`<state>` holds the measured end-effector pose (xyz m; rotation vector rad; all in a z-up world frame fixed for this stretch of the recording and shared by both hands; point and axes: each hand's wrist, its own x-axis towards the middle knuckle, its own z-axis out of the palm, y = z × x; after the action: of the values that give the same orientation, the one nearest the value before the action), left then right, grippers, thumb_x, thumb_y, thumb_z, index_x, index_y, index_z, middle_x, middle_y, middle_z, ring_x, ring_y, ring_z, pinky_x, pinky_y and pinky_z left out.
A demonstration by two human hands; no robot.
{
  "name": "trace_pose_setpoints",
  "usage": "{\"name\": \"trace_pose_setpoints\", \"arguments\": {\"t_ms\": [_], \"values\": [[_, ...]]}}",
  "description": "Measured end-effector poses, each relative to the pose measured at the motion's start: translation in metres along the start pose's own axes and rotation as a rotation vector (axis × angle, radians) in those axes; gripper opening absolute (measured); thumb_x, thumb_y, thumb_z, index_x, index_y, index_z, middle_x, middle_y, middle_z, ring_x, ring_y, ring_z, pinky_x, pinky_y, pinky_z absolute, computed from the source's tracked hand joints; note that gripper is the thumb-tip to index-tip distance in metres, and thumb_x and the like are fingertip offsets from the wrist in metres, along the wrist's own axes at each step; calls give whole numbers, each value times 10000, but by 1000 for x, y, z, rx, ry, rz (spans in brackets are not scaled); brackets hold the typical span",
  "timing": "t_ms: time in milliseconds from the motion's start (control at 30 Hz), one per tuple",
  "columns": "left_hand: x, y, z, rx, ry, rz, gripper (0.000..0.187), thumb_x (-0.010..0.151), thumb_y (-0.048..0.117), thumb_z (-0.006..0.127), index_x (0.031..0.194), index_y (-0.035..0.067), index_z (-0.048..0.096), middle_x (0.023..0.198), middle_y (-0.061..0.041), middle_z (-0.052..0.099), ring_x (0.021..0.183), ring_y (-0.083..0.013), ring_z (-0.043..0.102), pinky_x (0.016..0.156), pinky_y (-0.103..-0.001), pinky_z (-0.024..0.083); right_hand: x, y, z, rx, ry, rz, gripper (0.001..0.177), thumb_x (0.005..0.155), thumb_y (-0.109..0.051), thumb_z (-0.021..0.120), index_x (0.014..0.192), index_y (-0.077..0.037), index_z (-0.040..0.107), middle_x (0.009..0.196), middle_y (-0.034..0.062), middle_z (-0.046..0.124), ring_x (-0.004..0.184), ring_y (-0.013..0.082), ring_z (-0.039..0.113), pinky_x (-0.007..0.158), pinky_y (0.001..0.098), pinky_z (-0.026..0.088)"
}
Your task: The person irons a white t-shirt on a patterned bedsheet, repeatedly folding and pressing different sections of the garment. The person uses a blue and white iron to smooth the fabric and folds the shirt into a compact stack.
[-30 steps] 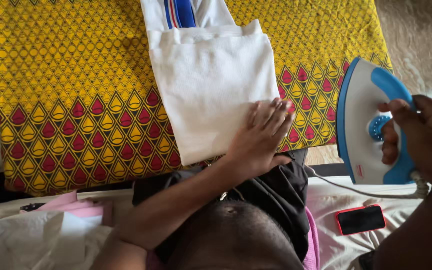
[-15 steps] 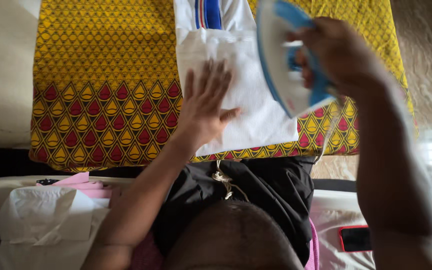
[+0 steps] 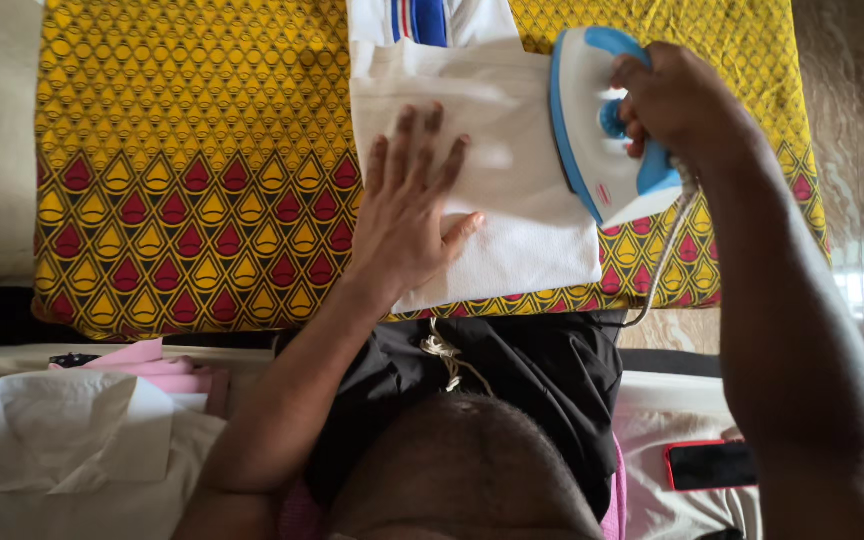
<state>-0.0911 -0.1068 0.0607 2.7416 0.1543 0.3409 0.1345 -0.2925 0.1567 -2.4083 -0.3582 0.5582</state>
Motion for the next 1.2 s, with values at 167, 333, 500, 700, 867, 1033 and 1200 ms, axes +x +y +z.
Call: {"name": "trace_pose_setpoints", "arguments": {"t_ms": [167,333,500,700,867,1033,1200], "values": [[0,-4,-4,27,-25,-120,981,883,733,582,1626,179,262,1699,-137,84,1551,-403,17,1236,-631,20,-25,16,-8,-126,10,18,383,1058,-346,528,1110,26,602,735,98,610,495,186,590,477,383,500],[-33,-6,-14,102,7,-95,880,994,701,472,1647,142,282,1731,-109,143,1598,-374,86,1255,-649,42,-32,22,-18,-108,39,46,370,1080,-339,524,1115,17,619,741,108,607,523,207,584,520,400,498],[-78,-9,-19,99,115,-100,803,1018,636,444,1602,91,373,1685,-145,285,1563,-392,212,1233,-653,109,-49,2,-16,63,-4,97,351,1098,-286,505,1228,28,589,764,118,589,541,230,573,529,427,512],[-104,1,-20,69,184,-118,683,1057,532,476,1571,85,434,1659,-140,386,1562,-379,305,1270,-605,177,-89,-42,-3,188,-45,-164,455,1080,-158,494,1526,-119,415,808,97,605,552,172,558,477,404,522],[-105,0,-21,90,149,-123,696,1034,493,536,1574,64,438,1660,-132,373,1562,-365,279,1265,-584,168,-95,-100,60,83,-303,-310,492,1041,-169,479,1530,-198,436,733,104,641,495,146,601,449,357,534],[-107,0,-19,77,170,-113,696,1035,487,542,1575,63,432,1666,-129,364,1571,-353,257,1269,-580,149,-86,-131,104,-30,-241,-456,527,1054,-220,456,1569,-133,392,698,115,666,487,196,678,496,387,593],[-103,-1,-22,71,178,-114,733,1007,490,562,1565,35,424,1658,-141,365,1564,-358,263,1264,-584,155,-101,-123,102,-156,-289,-364,567,1029,-255,453,1576,-143,357,609,126,673,466,225,688,557,409,611]]}}
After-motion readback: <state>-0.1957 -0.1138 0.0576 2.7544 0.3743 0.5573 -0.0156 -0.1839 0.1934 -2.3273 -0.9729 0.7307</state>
